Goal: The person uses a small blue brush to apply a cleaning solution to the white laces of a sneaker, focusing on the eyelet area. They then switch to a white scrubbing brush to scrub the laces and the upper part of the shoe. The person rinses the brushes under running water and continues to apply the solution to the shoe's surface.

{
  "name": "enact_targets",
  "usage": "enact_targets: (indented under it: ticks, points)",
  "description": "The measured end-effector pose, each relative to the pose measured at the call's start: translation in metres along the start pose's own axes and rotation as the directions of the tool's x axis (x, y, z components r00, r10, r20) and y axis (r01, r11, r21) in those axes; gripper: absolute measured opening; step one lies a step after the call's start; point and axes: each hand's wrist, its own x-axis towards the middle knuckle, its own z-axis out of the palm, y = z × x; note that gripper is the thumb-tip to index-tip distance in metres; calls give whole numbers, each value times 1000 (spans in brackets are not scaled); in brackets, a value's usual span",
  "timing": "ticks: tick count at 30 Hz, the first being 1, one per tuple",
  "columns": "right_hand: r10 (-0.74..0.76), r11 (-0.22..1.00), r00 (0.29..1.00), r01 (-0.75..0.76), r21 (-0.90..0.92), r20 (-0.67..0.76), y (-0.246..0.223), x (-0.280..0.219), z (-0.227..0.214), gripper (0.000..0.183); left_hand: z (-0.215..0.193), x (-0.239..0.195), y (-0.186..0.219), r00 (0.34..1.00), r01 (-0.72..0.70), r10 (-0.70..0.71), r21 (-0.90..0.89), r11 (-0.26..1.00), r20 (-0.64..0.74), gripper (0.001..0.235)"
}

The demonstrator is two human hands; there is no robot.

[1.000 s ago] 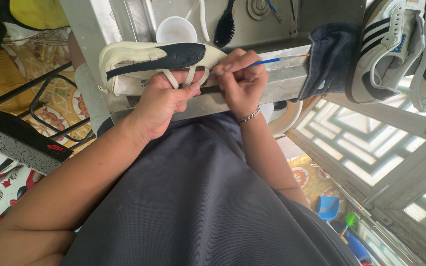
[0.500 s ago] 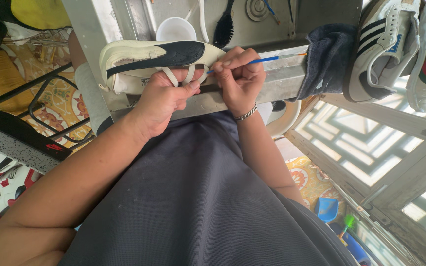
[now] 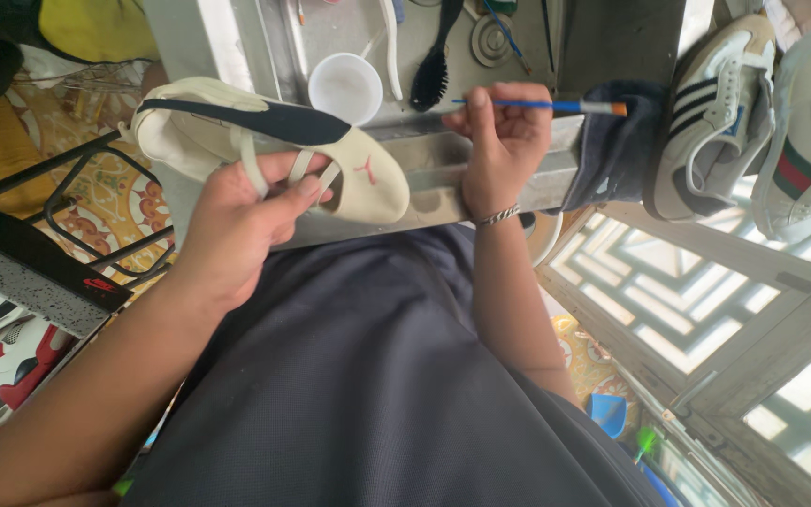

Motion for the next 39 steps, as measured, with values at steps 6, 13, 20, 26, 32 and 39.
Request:
enact_targets:
  ticks: [6,13,20,26,32,39]
  points:
    - [352,784,838,-21,-620,416,20,43,39,12,-21,-7,3,990,-138,136,103,985,26,43]
    - [714,320,523,348,-881,466,98,80,91,14,-36,-14,-27,978,-200,202,41,979,-49,48]
    - [838,207,258,666,-717,481,182,93,88,20,-46,-30,-28,936,-337,349,167,927,-47,42]
    - [829,240,293,585,-775,477,159,93,104,19,-50,-36,-18,936,-323,344,206,924,-79,36]
    - [586,685,582,16,-728,564,61,82,79,19,-54,-25,-21,927,-357,371,181,916,-51,35]
    - [197,961,976,-174,-215,91,-20,1,22,22,-41,-11,-13,941,-338,321,216,916,111,33]
